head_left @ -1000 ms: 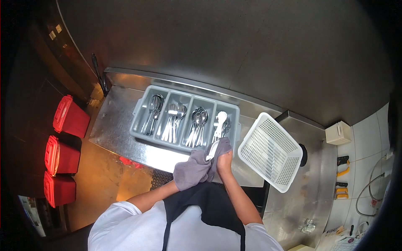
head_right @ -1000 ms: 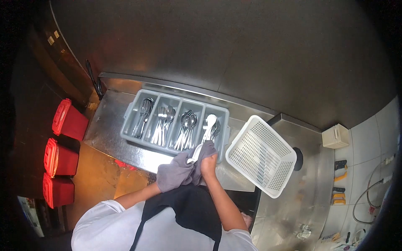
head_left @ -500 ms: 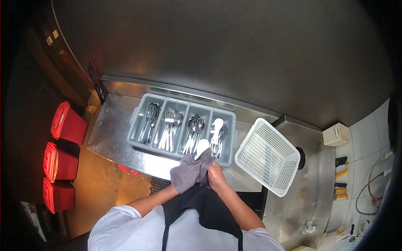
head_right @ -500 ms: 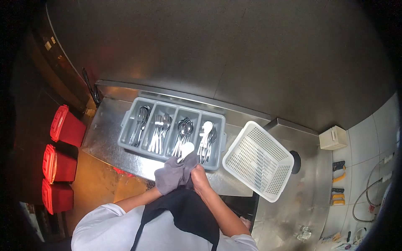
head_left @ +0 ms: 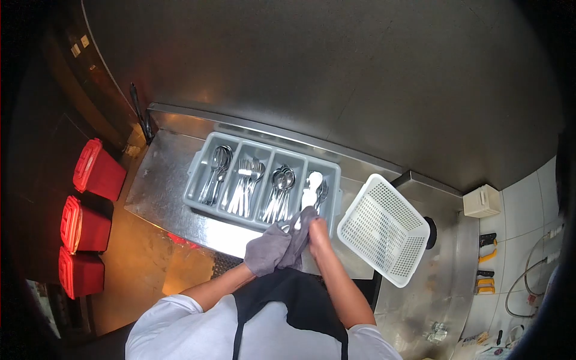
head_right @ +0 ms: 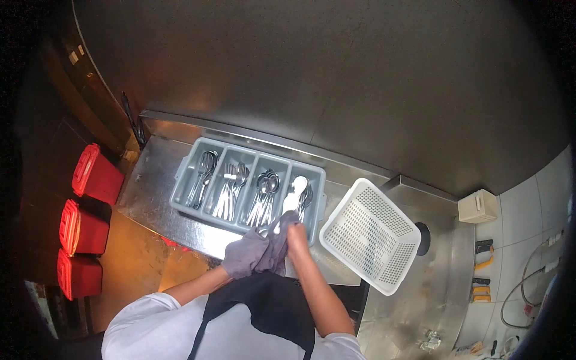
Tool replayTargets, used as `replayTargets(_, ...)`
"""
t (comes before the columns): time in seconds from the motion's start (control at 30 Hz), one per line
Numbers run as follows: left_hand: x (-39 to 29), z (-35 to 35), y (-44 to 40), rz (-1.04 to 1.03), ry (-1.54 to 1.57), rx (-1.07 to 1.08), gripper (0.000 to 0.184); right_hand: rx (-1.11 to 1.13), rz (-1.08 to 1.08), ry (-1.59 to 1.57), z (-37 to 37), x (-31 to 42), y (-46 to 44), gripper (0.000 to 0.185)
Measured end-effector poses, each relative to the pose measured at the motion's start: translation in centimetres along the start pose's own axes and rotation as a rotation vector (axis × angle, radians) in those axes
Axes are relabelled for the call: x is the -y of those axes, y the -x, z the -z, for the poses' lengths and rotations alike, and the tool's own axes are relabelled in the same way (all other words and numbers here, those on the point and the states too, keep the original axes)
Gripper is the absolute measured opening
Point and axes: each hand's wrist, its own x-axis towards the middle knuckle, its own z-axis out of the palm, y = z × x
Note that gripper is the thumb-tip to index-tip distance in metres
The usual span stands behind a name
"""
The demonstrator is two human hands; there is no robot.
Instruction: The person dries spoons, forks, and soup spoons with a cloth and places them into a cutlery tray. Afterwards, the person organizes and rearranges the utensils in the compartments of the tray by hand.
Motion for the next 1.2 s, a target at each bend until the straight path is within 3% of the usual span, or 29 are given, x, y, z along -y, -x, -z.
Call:
replayTargets(0.03, 0.1, 0.3, 0.3, -0.013, -0.172, 0.082, 0.026, -0.001, -0.046, -0.105, -1.4, 3.3, 1.7, 0.023)
replayTargets(0.13, 1.6, 0.6, 1.9, -0.282, -0.16, 0.032, 0.018, 0.116, 0.036, -0.249, 0.2, 1.8, -0.2, 0.021)
replayTargets(0.23, 1.1, 1.0, 2.1, -0.198, -0.306, 0.093, 0.012, 0.11, 0.178, -0.282, -0.1, 1.8, 3.6, 0.02)
replayTargets(0.33, 1.9, 1.0, 1.4, -0.294, -0.248, 0.072, 0.019, 0.239, 0.234, -0.148, -0.3, 1.8, 6.7, 0.019)
replayTargets(0.37, 1.7, 0.8, 1.2, -0.288, -0.192, 0.065, 0.02, 0.289, 0.276, 0.038, -0.1, 1.4, 7.1, 0.021)
replayTargets(0.43, 0.3, 1.5, 0.2, -0.159, -0.227, 0.274, 0.021, 0.377, 0.359, 0.411, 0.4, 0.7, 7.8, 0.024)
replayTargets(0.47, -0.4, 1.8, -0.3, -0.096, -0.244, 0.378, 0.022, 0.324, 0.351, 0.408, 0.6, 0.9, 7.9, 0.022)
replayTargets(0.57, -1.2, 1.5, -0.7, -0.263, -0.005, 0.084, 0.025, 0.184, 0.423, 0.43, 0.5, 1.5, 7.2, 0.018)
replayTargets(0.73, -3.0, 2.9, 0.1, -0.063, -0.063, 0.12, 0.032, -0.079, 0.682, 0.452, -1.0, 0.3, 6.9, 0.016)
replayTargets(0.77, -3.0, 2.9, 0.3, -0.028, -0.094, 0.136, 0.033, -0.086, 0.605, 0.358, -0.5, 0.5, 6.7, 0.016)
replayTargets(0.83, -2.4, 2.6, 0.7, -0.15, -0.179, 0.165, 0.031, -0.095, 0.453, 0.173, 1.1, 0.8, 5.7, 0.018)
replayTargets(0.93, -2.1, 2.8, 1.5, -0.231, -0.158, 0.069, 0.03, -0.002, 0.557, 0.126, 0.9, 0.0, 5.8, 0.02)
replayTargets(0.97, -2.2, 2.8, 1.7, -0.242, -0.124, 0.018, 0.03, 0.069, 0.474, -0.032, 0.5, 0.0, 6.1, 0.021)
replayTargets(1.07, -2.6, 2.8, 1.0, -0.159, -0.27, 0.348, 0.033, 0.057, 0.459, -0.082, 0.1, 1.2, 6.7, 0.02)
replayTargets(1.17, -4.2, 4.5, 0.5, -0.131, -0.244, 0.391, 0.035, -0.086, 0.516, 0.052, -0.1, 0.2, 5.8, 0.019)
replayTargets(1.2, -4.2, 4.4, 0.7, -0.176, -0.179, 0.256, 0.032, -0.088, 0.442, -0.091, -0.2, -0.2, 5.6, 0.02)
